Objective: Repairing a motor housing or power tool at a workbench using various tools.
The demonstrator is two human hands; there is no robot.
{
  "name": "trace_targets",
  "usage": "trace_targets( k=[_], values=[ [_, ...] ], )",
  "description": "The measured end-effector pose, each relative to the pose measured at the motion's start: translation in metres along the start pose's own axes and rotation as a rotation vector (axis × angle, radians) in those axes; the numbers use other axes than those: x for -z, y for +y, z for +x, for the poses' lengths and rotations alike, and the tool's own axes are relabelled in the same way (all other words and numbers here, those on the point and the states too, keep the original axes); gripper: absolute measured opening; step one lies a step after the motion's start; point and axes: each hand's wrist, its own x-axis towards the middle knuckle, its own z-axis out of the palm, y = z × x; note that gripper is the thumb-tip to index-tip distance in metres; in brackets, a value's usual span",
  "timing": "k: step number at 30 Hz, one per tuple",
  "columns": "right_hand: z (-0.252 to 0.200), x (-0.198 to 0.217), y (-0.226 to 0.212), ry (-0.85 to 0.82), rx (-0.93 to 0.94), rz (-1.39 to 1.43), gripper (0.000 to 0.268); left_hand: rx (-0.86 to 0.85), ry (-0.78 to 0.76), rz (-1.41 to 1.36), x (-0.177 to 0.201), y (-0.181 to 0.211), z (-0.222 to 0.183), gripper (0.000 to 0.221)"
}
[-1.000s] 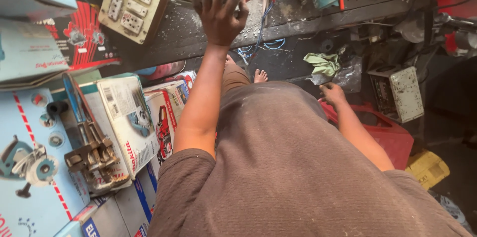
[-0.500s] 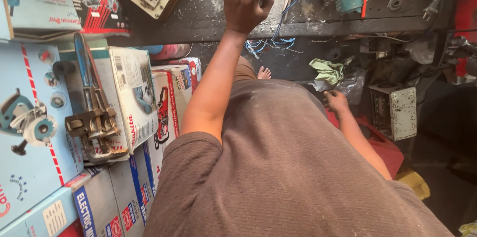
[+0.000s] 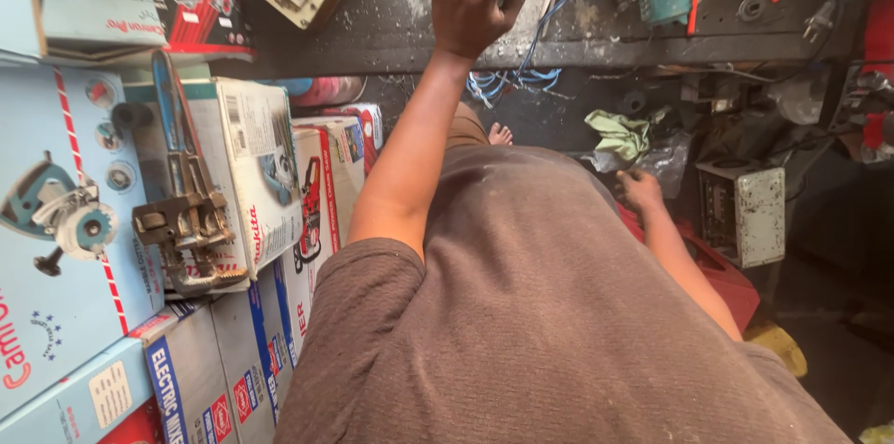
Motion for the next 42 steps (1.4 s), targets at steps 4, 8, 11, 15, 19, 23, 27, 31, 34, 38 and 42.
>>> trace_targets(
  k=[4,8,11,15,19,23,27,31,34,38,42],
  values=[
    [0.007,-0.003,0.010,-0.002,-0.008,0.001,0.035,-0.005,-0.019,-0.037,-0.001,-0.001,-0.003,0.022],
    [0.053,-0.009,0.044,-0.016,0.092,-0.060,0.036,-0.003,-0.043,-0.005,-0.025,-0.015,-0.019,0.015],
    [0.087,-0.015,0.064,0.039,0.162,-0.243,0.048,0.002,-0.043,-0.002,-0.018,-0.010,-0.012,0.015],
    [0.087,-0.024,0.060,-0.002,0.123,0.051,0.042,0.001,-0.012,0.012,-0.004,0.000,0.003,0.010],
    [0.066,-0.019,0.026,-0.001,0.089,0.009,0.042,0.002,-0.013,-0.016,0.009,0.006,0.011,0.017],
    [0.070,-0.017,0.021,0.029,0.113,-0.157,0.046,-0.012,-0.121,0.011,0.007,0.000,0.002,0.020],
    [0.088,-0.019,0.031,0.022,0.124,-0.130,0.048,-0.021,-0.239,0.067,0.020,0.005,0.016,0.022],
    [0.074,-0.016,0.026,0.013,0.104,-0.174,0.048,-0.060,-0.428,0.119,0.021,-0.002,0.029,0.026],
    [0.078,-0.016,0.028,0.003,0.106,-0.194,0.048,-0.066,-0.642,0.115,0.024,-0.003,0.041,0.029],
    [0.085,-0.018,0.039,-0.004,0.119,-0.177,0.048,-0.062,-0.751,0.059,0.012,-0.007,0.045,0.039],
    [0.097,-0.021,0.053,0.014,0.137,-0.179,0.048,-0.100,-0.871,0.099,0.025,-0.006,0.066,0.037]
  ],
)
